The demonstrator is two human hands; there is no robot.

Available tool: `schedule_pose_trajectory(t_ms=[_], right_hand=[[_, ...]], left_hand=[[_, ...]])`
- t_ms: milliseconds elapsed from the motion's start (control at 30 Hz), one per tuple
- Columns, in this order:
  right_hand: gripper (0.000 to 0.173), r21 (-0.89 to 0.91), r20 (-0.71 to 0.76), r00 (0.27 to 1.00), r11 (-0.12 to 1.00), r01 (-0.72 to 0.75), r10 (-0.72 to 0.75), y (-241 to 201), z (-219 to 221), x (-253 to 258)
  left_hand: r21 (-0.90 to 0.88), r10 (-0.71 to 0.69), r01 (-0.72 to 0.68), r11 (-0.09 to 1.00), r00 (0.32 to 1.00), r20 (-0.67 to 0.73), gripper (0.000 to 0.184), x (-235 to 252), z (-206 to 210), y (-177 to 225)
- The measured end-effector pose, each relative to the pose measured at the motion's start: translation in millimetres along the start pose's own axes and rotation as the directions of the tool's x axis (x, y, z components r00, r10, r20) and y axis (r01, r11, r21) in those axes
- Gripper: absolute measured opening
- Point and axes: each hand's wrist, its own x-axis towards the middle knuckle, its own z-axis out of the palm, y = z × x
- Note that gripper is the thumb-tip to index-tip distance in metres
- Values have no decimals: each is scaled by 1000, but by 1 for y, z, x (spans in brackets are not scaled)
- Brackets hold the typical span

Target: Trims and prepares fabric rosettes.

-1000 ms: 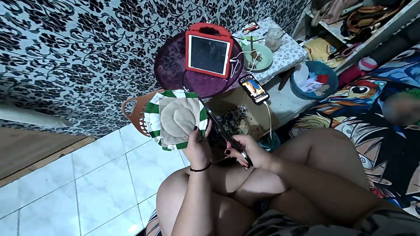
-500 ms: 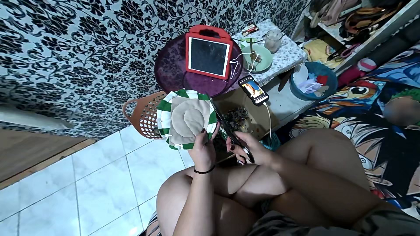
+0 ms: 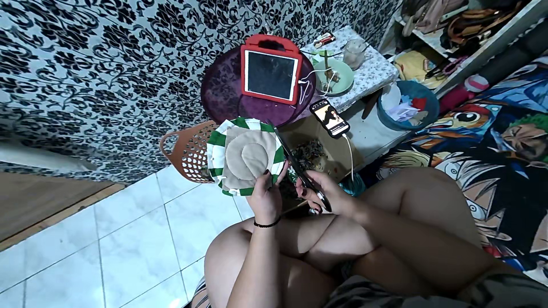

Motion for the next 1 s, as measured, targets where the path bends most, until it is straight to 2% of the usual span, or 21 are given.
schedule_pose_trajectory(t_ms=[433, 700, 1000], right_hand=[[23, 13, -67, 998, 1000, 5, -4, -1, 4, -1], [19, 21, -94, 995, 999, -40, 42, -4, 6, -2], [24, 8, -17, 997, 997, -78, 78, -4, 1, 1]], left_hand=[[-6, -25, 25, 1000, 1000, 1, 26, -1, 2, 0], [-9, -36, 36, 999, 999, -13, 25, 0, 3, 0], [14, -59, 59, 998, 998, -29, 24, 2, -1, -2]])
